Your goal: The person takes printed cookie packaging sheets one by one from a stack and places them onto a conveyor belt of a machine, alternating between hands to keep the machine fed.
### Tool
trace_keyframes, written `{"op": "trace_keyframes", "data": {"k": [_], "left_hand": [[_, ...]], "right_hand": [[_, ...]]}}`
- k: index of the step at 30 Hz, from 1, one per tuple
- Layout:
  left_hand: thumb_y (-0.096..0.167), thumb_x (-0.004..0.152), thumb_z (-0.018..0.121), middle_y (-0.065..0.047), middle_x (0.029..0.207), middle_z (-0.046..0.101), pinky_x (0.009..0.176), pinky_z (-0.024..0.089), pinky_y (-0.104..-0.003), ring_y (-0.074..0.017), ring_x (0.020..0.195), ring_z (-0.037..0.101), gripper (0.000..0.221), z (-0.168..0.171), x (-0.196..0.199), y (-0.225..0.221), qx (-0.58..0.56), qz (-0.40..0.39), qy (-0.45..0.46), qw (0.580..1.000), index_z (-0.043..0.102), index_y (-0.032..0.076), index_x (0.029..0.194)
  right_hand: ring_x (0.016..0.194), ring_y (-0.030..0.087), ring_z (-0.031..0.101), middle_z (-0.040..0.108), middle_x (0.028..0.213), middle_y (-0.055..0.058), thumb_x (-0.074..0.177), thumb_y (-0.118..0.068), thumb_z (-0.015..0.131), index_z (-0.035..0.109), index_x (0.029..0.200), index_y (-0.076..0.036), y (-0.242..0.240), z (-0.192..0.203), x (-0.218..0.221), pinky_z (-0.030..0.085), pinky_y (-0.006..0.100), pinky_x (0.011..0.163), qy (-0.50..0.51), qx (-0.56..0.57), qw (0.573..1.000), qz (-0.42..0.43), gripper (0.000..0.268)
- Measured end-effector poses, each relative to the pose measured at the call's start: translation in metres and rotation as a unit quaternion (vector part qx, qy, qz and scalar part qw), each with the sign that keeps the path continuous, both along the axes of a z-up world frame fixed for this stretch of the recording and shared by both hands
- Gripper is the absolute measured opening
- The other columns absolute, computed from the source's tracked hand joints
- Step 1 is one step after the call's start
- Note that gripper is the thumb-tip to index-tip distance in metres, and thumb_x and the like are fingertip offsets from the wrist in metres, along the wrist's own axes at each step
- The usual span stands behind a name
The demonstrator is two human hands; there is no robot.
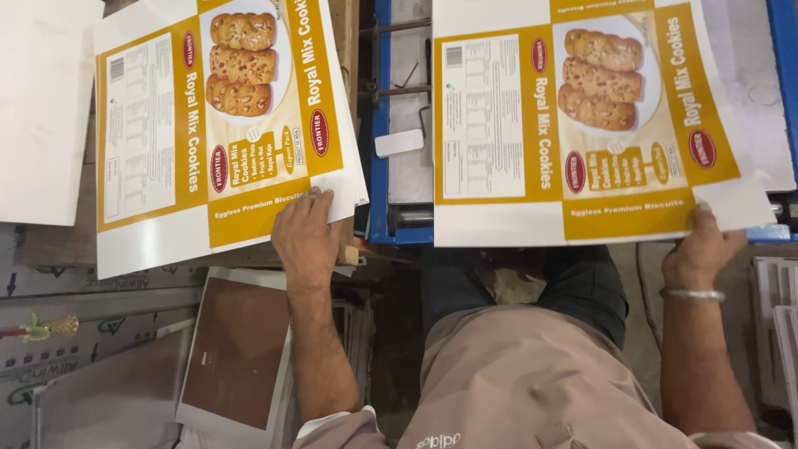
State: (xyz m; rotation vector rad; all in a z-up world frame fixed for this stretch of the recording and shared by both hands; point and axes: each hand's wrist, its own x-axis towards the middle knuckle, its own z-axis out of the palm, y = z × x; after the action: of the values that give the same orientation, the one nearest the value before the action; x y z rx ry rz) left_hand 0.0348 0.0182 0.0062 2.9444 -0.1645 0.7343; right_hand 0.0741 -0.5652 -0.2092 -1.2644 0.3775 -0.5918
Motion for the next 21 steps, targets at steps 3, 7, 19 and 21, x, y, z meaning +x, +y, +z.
{"op": "trace_keyframes", "data": {"k": [3, 7, 19, 21], "left_hand": [[0.016, 0.069, 0.089, -0.011, 0.118, 0.073, 0.093, 0.052, -0.043, -0.03, 0.109, 0.068, 0.051, 0.002, 0.001, -0.002, 0.01, 0.001, 0.0, 1.0, 0.072, 0.008, 0.117], [0.018, 0.069, 0.09, -0.011, 0.113, 0.07, 0.091, 0.05, -0.045, -0.031, 0.105, 0.065, 0.052, 0.011, 0.001, -0.008, 0.009, 0.011, 0.04, 0.999, 0.072, 0.007, 0.117], [0.001, 0.1, 0.062, -0.013, 0.132, 0.071, 0.109, 0.053, -0.045, -0.0305, 0.124, 0.067, 0.032, 0.022, 0.001, 0.043, -0.208, 0.017, -0.102, 0.973, 0.07, 0.002, 0.131], [0.001, 0.099, 0.062, -0.014, 0.133, 0.071, 0.109, 0.05, -0.047, -0.0323, 0.124, 0.066, 0.033, 0.01, 0.008, 0.007, -0.163, 0.021, -0.137, 0.977, 0.07, 0.001, 0.131]], "right_hand": [[0.124, 0.027, 0.07, 0.064, 0.136, 0.014, 0.106, 0.001, 0.058, 0.044, 0.143, 0.005, 0.004, 0.0, 0.025, 0.059, 0.04, 0.11, 0.03, 0.072, 0.997, -0.022, 0.04], [0.11, 0.026, 0.071, 0.067, 0.125, 0.013, 0.107, -0.008, 0.055, 0.047, 0.139, -0.001, 0.018, 0.009, 0.032, 0.061, 0.04, 0.091, 0.123, 0.137, 0.983, 0.016, 0.034], [0.114, 0.032, 0.067, 0.06, 0.13, 0.021, 0.109, -0.016, 0.056, 0.048, 0.139, 0.004, 0.055, 0.041, 0.002, 0.061, 0.039, 0.095, 0.151, 0.099, 0.967, 0.177, 0.036], [0.118, 0.032, 0.066, 0.06, 0.135, 0.022, 0.108, -0.019, 0.055, 0.048, 0.142, 0.006, 0.09, 0.078, -0.002, 0.06, 0.039, 0.097, 0.163, 0.094, 0.95, 0.249, 0.043]]}}
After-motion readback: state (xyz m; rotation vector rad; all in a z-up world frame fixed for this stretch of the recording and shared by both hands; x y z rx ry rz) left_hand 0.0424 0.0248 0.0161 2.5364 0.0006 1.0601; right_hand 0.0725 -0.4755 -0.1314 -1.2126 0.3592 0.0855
